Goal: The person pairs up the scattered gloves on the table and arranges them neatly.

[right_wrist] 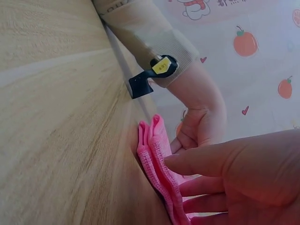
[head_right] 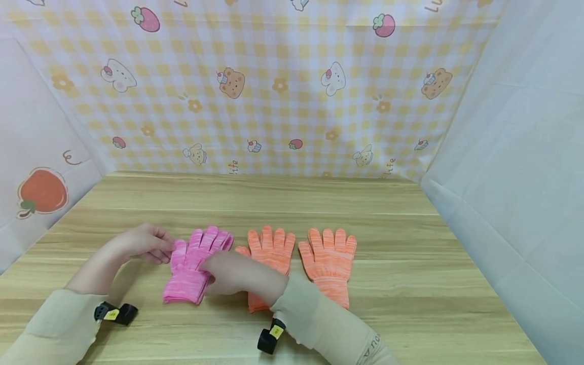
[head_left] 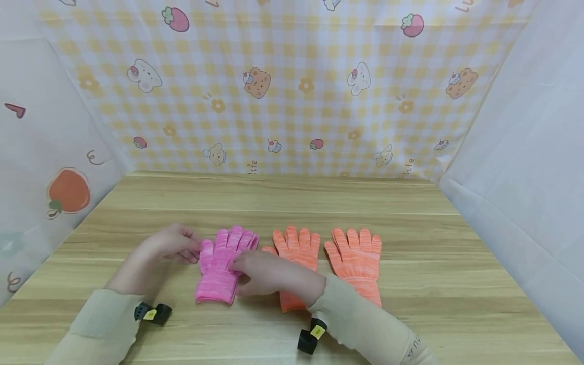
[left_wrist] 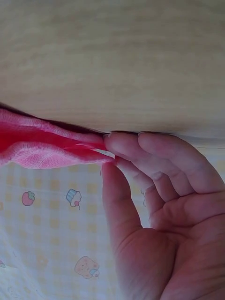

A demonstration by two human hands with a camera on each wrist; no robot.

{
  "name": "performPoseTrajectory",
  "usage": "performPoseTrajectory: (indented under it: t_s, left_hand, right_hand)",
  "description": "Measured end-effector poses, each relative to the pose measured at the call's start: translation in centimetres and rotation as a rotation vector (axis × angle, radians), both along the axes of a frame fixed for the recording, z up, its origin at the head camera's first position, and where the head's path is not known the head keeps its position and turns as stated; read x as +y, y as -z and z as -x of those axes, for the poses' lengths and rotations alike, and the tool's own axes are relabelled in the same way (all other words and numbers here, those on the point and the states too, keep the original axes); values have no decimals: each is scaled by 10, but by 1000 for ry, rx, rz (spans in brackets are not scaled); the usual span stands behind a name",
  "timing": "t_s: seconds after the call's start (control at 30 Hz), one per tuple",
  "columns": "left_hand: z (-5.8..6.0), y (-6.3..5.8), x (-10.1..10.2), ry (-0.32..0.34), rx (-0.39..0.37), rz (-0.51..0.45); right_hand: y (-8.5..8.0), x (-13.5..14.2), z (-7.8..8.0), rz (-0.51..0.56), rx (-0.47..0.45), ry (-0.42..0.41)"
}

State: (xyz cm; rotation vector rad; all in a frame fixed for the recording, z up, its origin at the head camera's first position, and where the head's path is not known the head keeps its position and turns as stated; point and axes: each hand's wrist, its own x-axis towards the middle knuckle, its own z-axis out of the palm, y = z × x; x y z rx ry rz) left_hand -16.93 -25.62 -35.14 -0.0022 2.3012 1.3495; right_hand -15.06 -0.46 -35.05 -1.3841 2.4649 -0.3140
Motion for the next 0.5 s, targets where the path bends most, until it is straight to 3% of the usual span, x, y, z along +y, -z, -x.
performPoseTrajectory:
  t_s: [0.5]
  left_hand:
    - [1, 0, 2, 58, 2, 9]
  right_hand:
    - [0, 8, 9, -8, -113, -46]
